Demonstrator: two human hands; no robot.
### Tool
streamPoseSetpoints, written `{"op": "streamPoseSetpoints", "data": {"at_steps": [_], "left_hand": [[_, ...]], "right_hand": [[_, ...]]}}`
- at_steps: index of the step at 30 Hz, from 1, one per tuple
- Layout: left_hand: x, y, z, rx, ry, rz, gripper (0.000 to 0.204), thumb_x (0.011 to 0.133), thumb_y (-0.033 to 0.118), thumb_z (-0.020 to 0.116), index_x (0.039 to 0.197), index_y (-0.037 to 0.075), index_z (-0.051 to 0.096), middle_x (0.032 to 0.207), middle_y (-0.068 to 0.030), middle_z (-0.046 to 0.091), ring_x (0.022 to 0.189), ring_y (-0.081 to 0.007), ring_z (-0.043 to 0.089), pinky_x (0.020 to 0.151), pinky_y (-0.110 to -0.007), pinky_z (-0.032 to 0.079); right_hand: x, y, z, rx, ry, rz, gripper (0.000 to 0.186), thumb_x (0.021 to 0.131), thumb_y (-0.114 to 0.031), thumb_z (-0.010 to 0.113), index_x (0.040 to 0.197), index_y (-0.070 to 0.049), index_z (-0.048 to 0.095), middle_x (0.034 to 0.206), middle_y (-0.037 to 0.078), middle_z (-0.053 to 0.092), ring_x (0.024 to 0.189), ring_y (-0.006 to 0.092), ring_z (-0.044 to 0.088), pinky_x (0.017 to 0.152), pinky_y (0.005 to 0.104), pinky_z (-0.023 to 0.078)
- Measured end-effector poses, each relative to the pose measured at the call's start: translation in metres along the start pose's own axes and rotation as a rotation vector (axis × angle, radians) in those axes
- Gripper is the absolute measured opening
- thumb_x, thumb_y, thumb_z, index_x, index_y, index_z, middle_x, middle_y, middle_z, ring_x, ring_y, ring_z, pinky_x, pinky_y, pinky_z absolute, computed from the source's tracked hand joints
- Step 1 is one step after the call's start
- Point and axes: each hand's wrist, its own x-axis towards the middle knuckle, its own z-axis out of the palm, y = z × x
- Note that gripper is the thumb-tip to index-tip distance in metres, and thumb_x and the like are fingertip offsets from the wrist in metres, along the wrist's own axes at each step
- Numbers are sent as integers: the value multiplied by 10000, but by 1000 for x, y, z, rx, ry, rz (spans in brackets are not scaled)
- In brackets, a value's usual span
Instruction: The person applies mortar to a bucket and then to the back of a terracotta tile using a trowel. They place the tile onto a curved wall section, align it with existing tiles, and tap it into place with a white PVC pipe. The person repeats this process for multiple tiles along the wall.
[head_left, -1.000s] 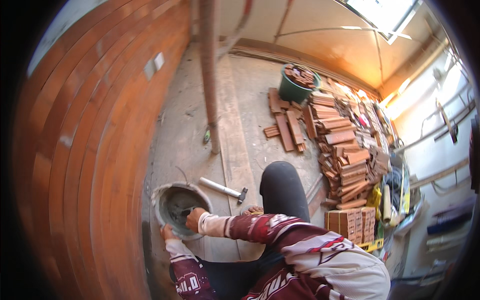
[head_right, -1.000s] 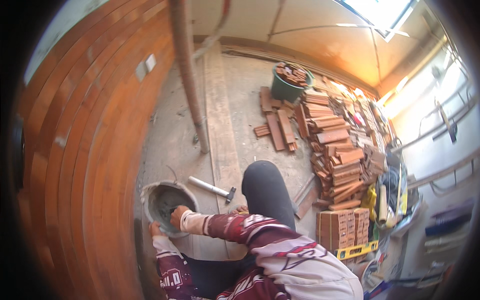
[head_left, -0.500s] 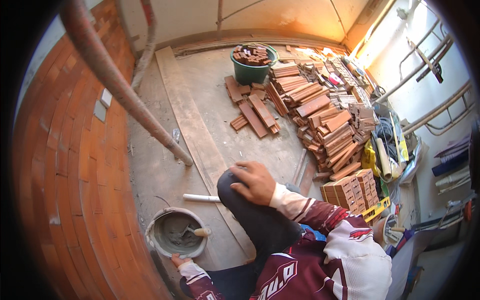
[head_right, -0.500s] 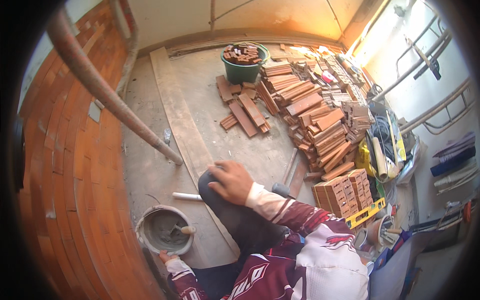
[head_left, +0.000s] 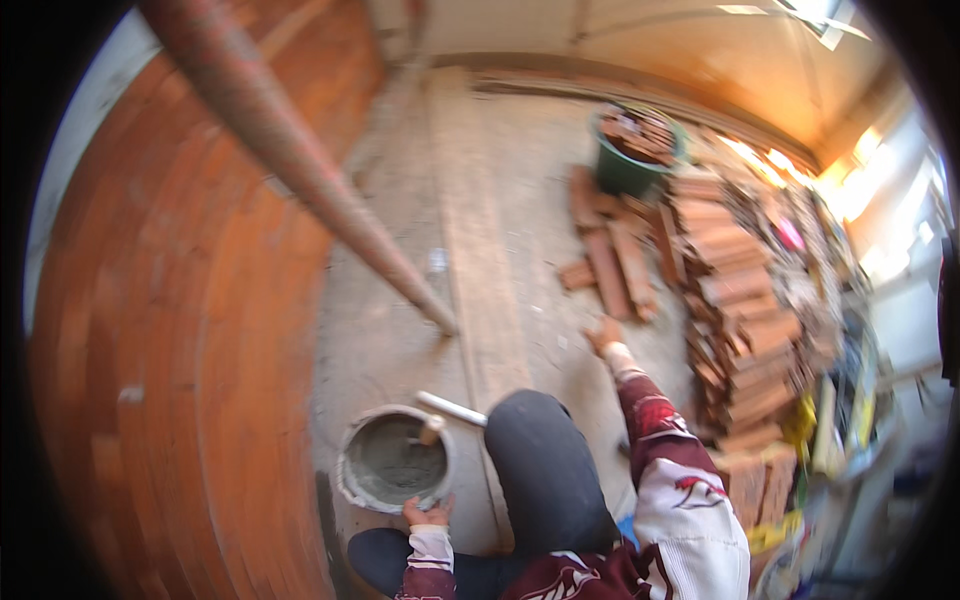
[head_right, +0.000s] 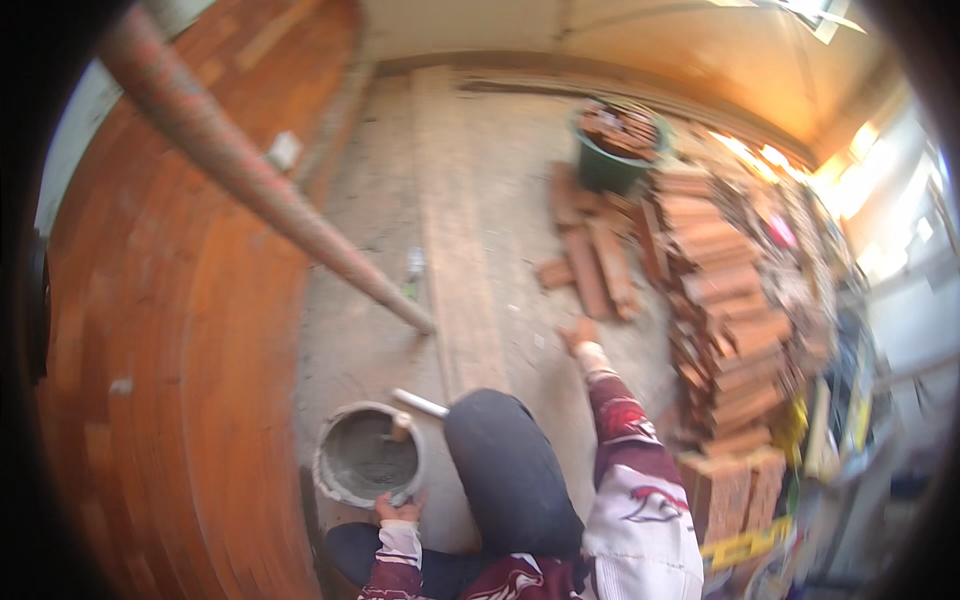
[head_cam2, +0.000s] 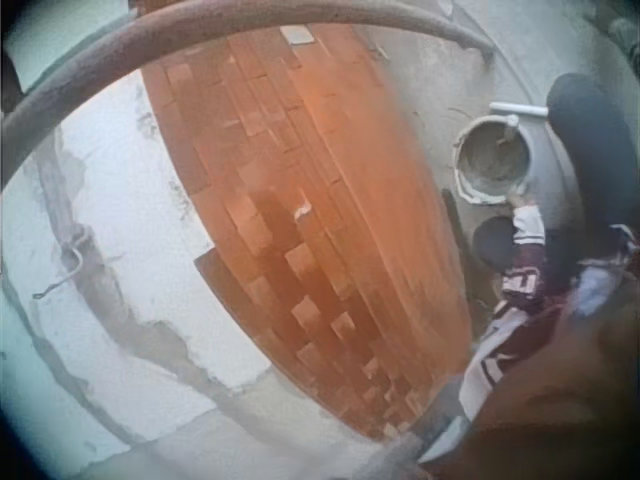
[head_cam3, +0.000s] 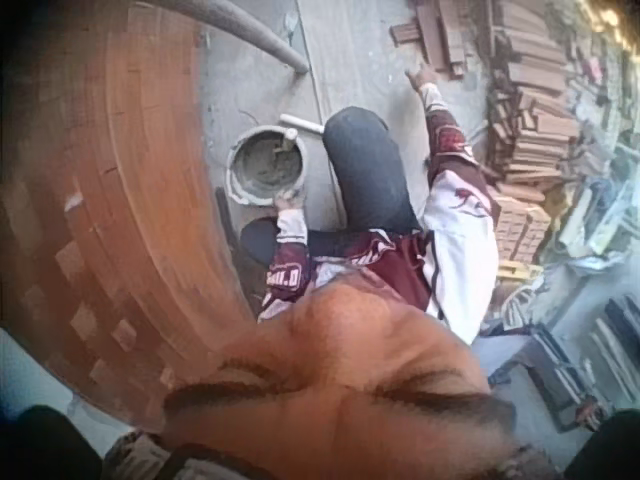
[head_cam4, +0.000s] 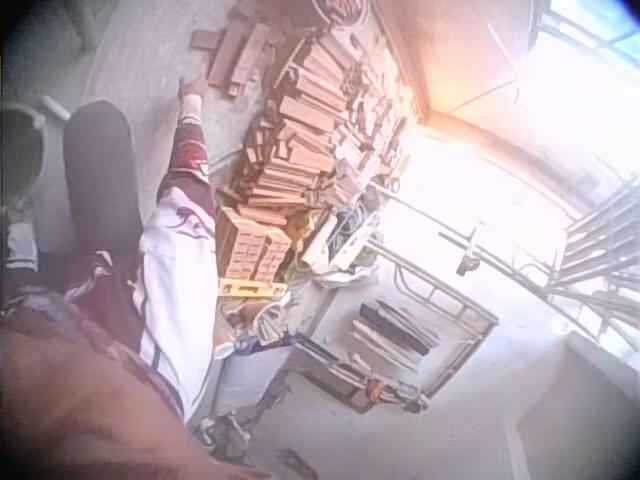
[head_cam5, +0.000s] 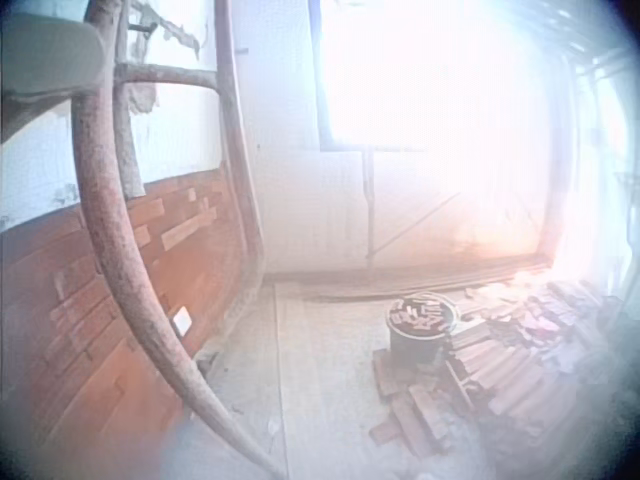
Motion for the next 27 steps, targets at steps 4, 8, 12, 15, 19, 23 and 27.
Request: {"op": "streamPoseSetpoints", "data": {"at_steps": [4, 8, 12, 15, 19, 23, 27], "left_hand": [[-29, 15, -40, 12, 43, 50, 492, 716, 186, 533, 1187, 81, 436, 1188, -187, 460, 1101, -364, 432, 991, -689, 293], [-23, 25, -6, 5, -99, -77, 532, 739, 144, 534, 1246, 58, 396, 1276, -200, 430, 1176, -397, 405, 985, -690, 299], [-56, 17, -11, -46, 24, 7, 552, 768, 93, 500, 1297, 33, 350, 1336, -213, 399, 1236, -418, 377, 994, -676, 299], [-75, 15, 34, -29, 137, 58, 544, 787, 69, 471, 1311, 16, 336, 1355, -218, 394, 1253, -401, 383, 1000, -655, 312], [-42, 2, 24, -129, 12, 131, 525, 794, 57, 457, 1301, -26, 348, 1339, -218, 438, 1241, -401, 408, 1038, -570, 327], [-11, -14, 25, -374, -23, 234, 494, 767, 1, 421, 1260, -21, 411, 1289, -216, 484, 1196, -403, 453, 1026, -540, 375], [10, -44, 34, -309, 70, 77, 474, 871, 209, 504, 1273, -26, 414, 1291, -216, 492, 1176, -390, 489, 1002, -534, 394]], "right_hand": [[46, -24, 24, -265, -135, 121, 655, 718, -387, 735, 1247, -88, 492, 1269, 164, 514, 1175, 300, 506, 943, 436, 437], [120, 74, 71, -727, -16, -36, 866, 784, -524, 630, 1400, -14, 296, 1376, 118, 447, 1235, 248, 471, 981, 371, 414], [106, 21, 56, -480, -133, 325, 672, 750, -434, 705, 1237, -18, 502, 1184, 189, 583, 1061, 292, 586, 895, 404, 463], [110, -3, 26, -184, -26, 395, 653, 751, -415, 712, 1234, -29, 501, 1132, 165, 583, 986, 264, 575, 823, 377, 454], [93, -40, 6, 163, -64, 263, 629, 753, -390, 721, 1229, -44, 500, 1063, 133, 583, 886, 228, 560, 726, 341, 443], [44, -75, -26, 702, -352, 163, 606, 754, -365, 731, 1224, -59, 498, 994, 101, 583, 786, 191, 545, 630, 305, 431], [-18, -107, -85, 1141, -770, 114, 586, 756, -340, 740, 1219, -74, 497, 925, 70, 583, 686, 155, 530, 533, 269, 420]]}}
